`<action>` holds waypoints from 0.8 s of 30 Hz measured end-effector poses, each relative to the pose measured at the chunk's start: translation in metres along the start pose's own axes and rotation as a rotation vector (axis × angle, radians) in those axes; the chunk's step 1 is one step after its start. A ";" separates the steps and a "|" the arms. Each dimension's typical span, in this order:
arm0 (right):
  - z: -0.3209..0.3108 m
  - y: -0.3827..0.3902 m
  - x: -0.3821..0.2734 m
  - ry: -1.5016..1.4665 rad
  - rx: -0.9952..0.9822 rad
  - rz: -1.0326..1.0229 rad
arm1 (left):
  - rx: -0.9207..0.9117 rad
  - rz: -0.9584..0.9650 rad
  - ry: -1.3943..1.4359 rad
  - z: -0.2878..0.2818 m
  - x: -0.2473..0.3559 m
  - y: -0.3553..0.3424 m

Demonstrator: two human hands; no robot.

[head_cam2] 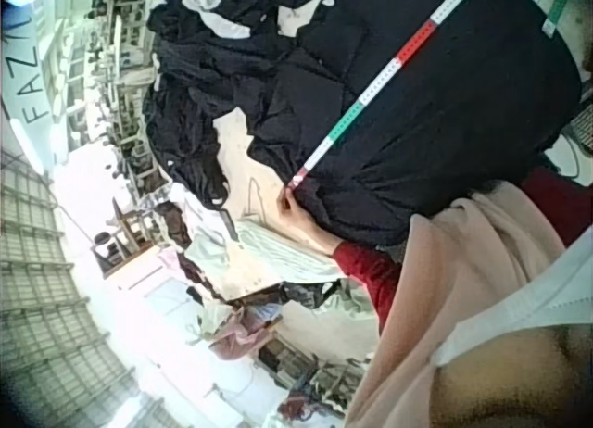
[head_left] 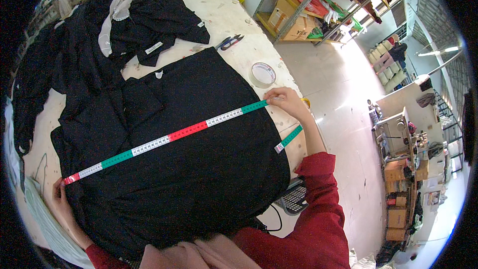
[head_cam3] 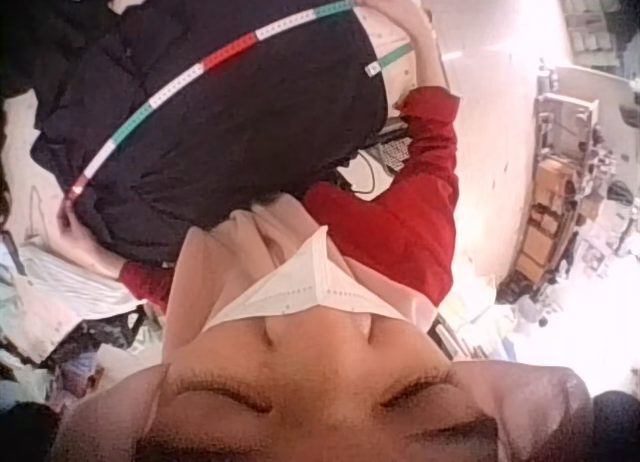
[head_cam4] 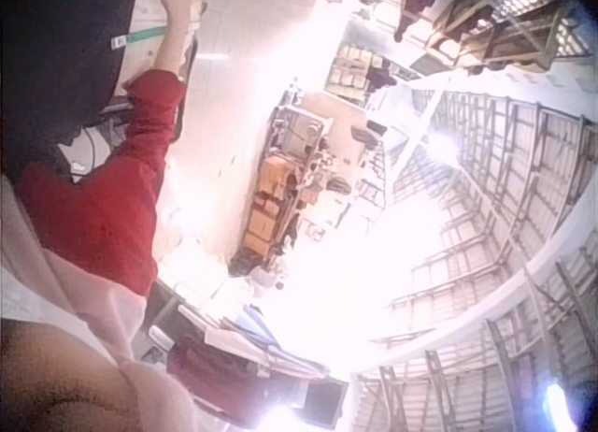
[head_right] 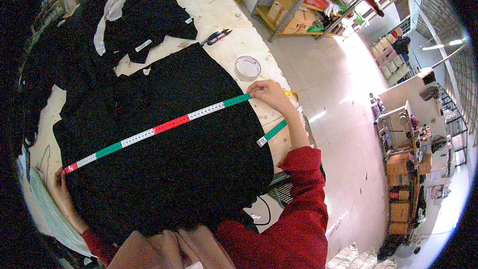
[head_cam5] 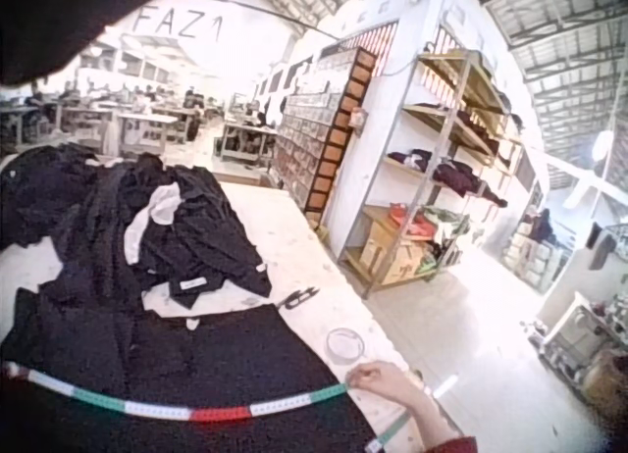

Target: The person measures a black garment with a tape measure, then marks it with a pen and applies small pieces of tape. The person folds and repositions the garment multiple times while marking different areas.

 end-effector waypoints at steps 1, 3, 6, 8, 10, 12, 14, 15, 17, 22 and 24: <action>-0.001 0.001 -0.002 0.066 0.021 -0.018 | 0.002 -0.024 0.002 0.002 0.003 0.001; -0.004 0.003 -0.007 0.214 0.062 -0.056 | 0.004 -0.072 0.007 0.007 0.012 0.003; -0.009 0.005 -0.012 0.360 0.118 -0.099 | 0.013 -0.046 -0.037 0.006 0.017 0.005; -0.010 0.006 -0.014 0.321 0.156 -0.096 | 0.019 -0.035 -0.001 0.001 0.006 0.002; -0.020 0.012 -0.024 0.480 0.311 -0.117 | 0.016 -0.020 0.016 0.000 0.001 0.001; -0.020 0.016 -0.022 0.502 0.320 -0.033 | 0.006 0.000 0.013 0.002 0.001 0.000; -0.011 0.017 -0.007 0.375 0.188 0.147 | 0.006 -0.006 0.028 -0.001 -0.005 -0.001; -0.010 0.022 -0.010 0.359 0.258 0.119 | 0.006 -0.009 0.036 -0.002 -0.008 -0.002; -0.004 0.039 -0.020 0.329 0.397 0.061 | 0.017 -0.010 0.048 -0.004 -0.013 -0.002; 0.002 0.052 -0.023 0.217 0.437 0.104 | 0.022 -0.030 -0.018 -0.002 -0.003 0.001; 0.006 0.050 -0.022 0.189 0.439 0.076 | 0.024 -0.057 -0.053 -0.001 0.002 0.003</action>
Point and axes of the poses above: each hand's wrist, its own y-axis away from the middle knuckle, its own z-axis out of the palm, x = y × z, the point moved 10 cm from there along -y, towards the middle knuckle, and after that the axes turned 14 degrees about y, right-handed, at the moved point
